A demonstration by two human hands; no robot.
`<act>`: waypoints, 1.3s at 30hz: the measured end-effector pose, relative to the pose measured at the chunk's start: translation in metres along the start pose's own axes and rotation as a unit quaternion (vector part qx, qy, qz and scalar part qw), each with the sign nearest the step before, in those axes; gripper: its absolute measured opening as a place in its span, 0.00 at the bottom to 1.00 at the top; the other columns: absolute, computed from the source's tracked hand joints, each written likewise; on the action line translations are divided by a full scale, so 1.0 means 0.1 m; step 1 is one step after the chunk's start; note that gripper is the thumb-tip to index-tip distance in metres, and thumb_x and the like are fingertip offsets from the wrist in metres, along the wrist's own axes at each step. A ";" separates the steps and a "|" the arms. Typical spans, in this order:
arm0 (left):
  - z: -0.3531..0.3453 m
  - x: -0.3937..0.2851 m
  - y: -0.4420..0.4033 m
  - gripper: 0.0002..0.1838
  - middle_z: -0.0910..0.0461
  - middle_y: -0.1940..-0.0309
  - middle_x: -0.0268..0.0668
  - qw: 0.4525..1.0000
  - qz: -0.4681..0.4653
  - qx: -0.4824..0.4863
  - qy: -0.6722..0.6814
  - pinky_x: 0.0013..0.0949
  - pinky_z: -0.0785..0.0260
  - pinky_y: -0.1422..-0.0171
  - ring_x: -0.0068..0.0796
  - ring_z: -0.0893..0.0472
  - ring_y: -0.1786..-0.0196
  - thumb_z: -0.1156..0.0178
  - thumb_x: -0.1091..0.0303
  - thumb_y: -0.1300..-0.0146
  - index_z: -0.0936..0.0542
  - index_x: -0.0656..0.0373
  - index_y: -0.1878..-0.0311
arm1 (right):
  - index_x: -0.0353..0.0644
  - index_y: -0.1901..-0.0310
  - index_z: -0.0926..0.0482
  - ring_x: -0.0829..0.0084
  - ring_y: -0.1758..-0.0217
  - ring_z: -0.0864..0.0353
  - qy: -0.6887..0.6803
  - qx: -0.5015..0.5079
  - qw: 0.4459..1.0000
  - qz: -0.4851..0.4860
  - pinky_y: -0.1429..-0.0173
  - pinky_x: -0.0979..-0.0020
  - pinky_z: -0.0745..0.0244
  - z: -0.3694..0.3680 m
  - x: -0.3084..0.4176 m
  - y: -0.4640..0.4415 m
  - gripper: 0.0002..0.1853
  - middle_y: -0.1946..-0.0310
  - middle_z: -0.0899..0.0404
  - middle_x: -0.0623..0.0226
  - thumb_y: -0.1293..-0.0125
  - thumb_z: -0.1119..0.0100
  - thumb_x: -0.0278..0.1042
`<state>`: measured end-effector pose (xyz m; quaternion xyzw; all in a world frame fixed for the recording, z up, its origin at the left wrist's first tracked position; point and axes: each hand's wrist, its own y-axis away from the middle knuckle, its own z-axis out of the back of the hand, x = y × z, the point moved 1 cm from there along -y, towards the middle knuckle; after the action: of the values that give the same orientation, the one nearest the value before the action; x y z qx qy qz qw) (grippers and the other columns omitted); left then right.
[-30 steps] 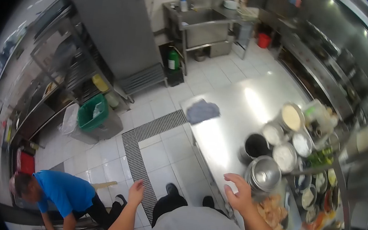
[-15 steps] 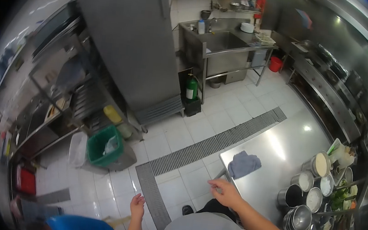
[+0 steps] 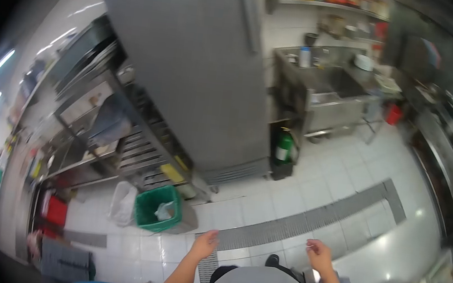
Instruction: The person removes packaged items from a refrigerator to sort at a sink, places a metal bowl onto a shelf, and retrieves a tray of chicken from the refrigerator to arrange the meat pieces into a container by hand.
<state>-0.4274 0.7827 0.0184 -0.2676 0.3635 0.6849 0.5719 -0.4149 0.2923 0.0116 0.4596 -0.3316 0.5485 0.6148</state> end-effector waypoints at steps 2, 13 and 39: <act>0.18 -0.34 -0.24 0.24 0.15 0.41 0.45 0.999 0.001 -0.012 -0.036 0.39 0.24 0.33 0.41 0.15 0.41 0.34 0.68 0.32 0.21 0.58 0.34 | 0.37 0.44 0.17 0.75 0.51 0.14 -0.007 0.023 0.999 -0.028 0.48 0.73 0.19 -0.04 0.24 -0.51 0.14 0.51 0.12 0.61 0.30 0.38 0.23; 1.03 -1.02 -2.66 0.18 0.14 0.48 0.39 0.970 -0.148 -0.110 0.158 0.33 0.24 0.38 0.28 0.16 0.45 0.38 0.77 0.32 0.18 0.62 0.39 | 0.43 0.42 0.17 0.67 0.52 0.12 0.005 -0.093 0.995 0.021 0.46 0.65 0.18 0.13 0.84 -2.40 0.17 0.51 0.11 0.61 0.31 0.34 0.31; 1.05 -4.17 -3.10 0.26 0.21 0.40 0.55 0.763 -0.358 -0.495 0.210 0.40 0.23 0.38 0.41 0.18 0.43 0.47 0.73 0.33 0.28 0.76 0.34 | 0.41 0.48 0.15 0.56 0.54 0.12 0.208 0.178 0.957 0.093 0.47 0.60 0.19 1.25 0.88 -6.39 0.16 0.54 0.12 0.55 0.36 0.34 0.35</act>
<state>-0.0347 0.6473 0.3473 -0.7612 -0.0374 0.4416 0.4735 0.2390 0.2237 0.0080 0.4046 -0.1346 0.7368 0.5248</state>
